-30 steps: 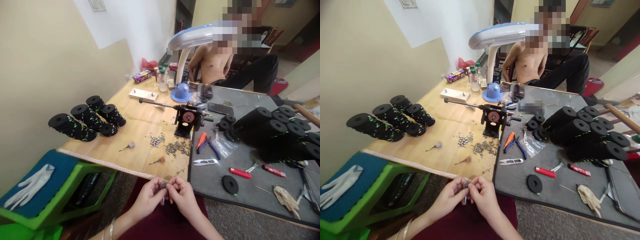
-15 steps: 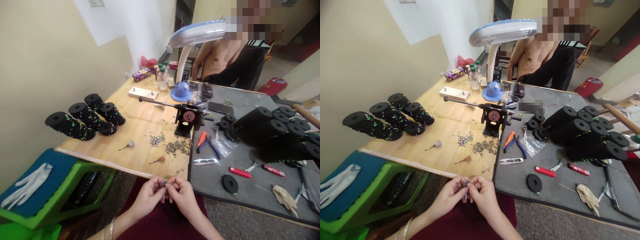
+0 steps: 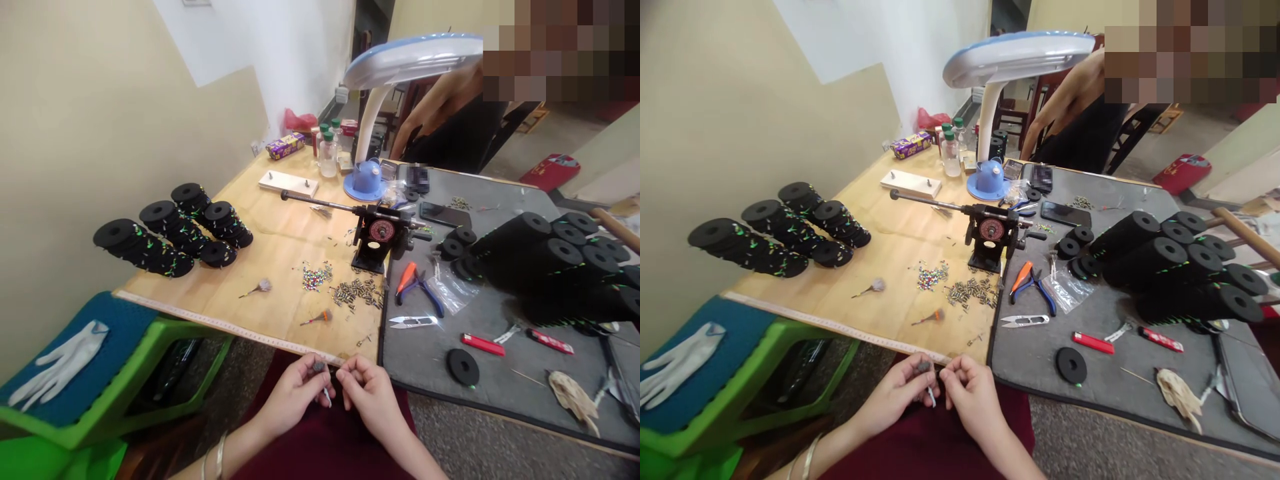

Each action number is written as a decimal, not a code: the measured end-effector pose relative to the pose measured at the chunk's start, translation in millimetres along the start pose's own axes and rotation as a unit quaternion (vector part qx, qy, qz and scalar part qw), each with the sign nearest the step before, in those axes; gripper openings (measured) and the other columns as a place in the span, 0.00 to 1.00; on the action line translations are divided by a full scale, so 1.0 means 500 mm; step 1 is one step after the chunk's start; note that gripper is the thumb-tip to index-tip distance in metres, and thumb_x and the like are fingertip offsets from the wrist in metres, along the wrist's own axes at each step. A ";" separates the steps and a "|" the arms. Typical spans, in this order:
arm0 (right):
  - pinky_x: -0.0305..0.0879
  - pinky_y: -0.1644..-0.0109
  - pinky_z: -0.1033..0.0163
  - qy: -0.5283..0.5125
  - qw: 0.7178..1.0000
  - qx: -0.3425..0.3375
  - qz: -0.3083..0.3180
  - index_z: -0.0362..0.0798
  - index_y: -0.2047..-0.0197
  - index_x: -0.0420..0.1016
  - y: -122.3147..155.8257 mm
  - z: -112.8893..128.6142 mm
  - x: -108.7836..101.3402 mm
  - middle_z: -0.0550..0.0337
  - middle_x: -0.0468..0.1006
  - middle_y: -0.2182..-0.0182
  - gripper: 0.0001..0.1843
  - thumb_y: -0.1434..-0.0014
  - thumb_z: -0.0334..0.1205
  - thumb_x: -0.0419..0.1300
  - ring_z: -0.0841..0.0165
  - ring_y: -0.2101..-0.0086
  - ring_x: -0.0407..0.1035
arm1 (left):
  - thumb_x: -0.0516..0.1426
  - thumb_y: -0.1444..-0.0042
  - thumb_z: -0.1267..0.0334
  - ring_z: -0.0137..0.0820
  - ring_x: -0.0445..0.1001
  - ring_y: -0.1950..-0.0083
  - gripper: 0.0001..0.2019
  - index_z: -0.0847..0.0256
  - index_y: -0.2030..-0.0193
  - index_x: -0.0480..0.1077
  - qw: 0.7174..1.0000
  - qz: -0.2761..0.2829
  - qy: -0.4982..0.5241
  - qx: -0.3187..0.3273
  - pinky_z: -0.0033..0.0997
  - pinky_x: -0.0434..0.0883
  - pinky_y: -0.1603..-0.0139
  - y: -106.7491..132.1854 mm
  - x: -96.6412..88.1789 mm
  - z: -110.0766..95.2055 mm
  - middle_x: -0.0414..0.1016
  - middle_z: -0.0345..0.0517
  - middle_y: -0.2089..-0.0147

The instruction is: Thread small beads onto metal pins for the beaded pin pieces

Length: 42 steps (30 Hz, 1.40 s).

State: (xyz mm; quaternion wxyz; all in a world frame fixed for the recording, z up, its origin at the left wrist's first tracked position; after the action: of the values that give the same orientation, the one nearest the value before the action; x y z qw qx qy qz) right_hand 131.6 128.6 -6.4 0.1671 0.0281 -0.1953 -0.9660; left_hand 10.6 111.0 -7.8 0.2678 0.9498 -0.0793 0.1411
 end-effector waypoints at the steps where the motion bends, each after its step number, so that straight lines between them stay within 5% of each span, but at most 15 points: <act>1: 0.54 0.78 0.70 0.017 1.000 -0.005 0.001 0.46 0.74 0.66 0.003 0.001 -0.001 0.68 0.67 0.87 0.18 0.45 0.53 0.58 0.76 0.86 0.57 | 0.62 0.53 0.51 0.26 0.69 0.74 0.17 0.63 0.71 0.66 1.000 -0.006 -0.004 -0.001 0.27 0.69 0.72 0.001 -0.004 0.002 0.70 0.40 0.75; 7: 0.55 0.77 0.70 0.066 0.997 0.001 0.029 0.47 0.76 0.64 0.012 0.010 0.007 0.68 0.67 0.88 0.10 0.45 0.39 0.56 0.75 0.86 0.58 | 0.62 0.54 0.50 0.25 0.69 0.76 0.17 0.63 0.72 0.64 1.000 -0.025 -0.004 -0.015 0.27 0.68 0.73 0.005 -0.015 0.017 0.70 0.39 0.76; 16: 0.56 0.78 0.71 0.075 0.996 0.016 0.050 0.47 0.77 0.66 0.014 -0.010 0.019 0.68 0.69 0.87 0.08 0.46 0.35 0.55 0.75 0.85 0.62 | 0.62 0.53 0.53 0.26 0.70 0.76 0.16 0.63 0.72 0.64 0.999 -0.034 0.026 -0.031 0.26 0.66 0.73 0.007 -0.033 0.048 0.71 0.39 0.76; 26: 0.57 0.80 0.71 0.053 0.996 0.029 0.059 0.47 0.77 0.65 0.006 -0.002 0.030 0.66 0.72 0.85 0.08 0.47 0.36 0.56 0.75 0.86 0.62 | 0.63 0.53 0.53 0.25 0.69 0.76 0.16 0.64 0.72 0.64 0.998 -0.019 0.055 -0.034 0.25 0.66 0.74 0.001 -0.036 0.063 0.70 0.39 0.77; 42: 0.54 0.79 0.71 -0.017 0.998 0.029 0.046 0.47 0.68 0.65 0.002 -0.013 0.028 0.69 0.69 0.87 0.13 0.44 0.49 0.58 0.75 0.86 0.60 | 0.62 0.54 0.50 0.24 0.69 0.78 0.18 0.64 0.72 0.64 0.999 -0.029 -0.034 0.003 0.25 0.67 0.75 0.009 -0.009 0.013 0.70 0.38 0.78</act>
State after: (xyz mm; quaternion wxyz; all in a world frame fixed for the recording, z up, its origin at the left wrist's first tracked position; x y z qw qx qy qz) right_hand 119.5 120.6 -11.5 0.2073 0.0074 -0.2277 -0.9514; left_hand 6.8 104.0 -12.5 0.2663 0.9566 -0.0606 0.1014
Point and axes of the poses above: each hand's wrist, its own y-axis away from the middle knuckle, its own x-axis out of the palm, z = x × y, the point moved 7 cm from there along -y, towards the middle knuckle
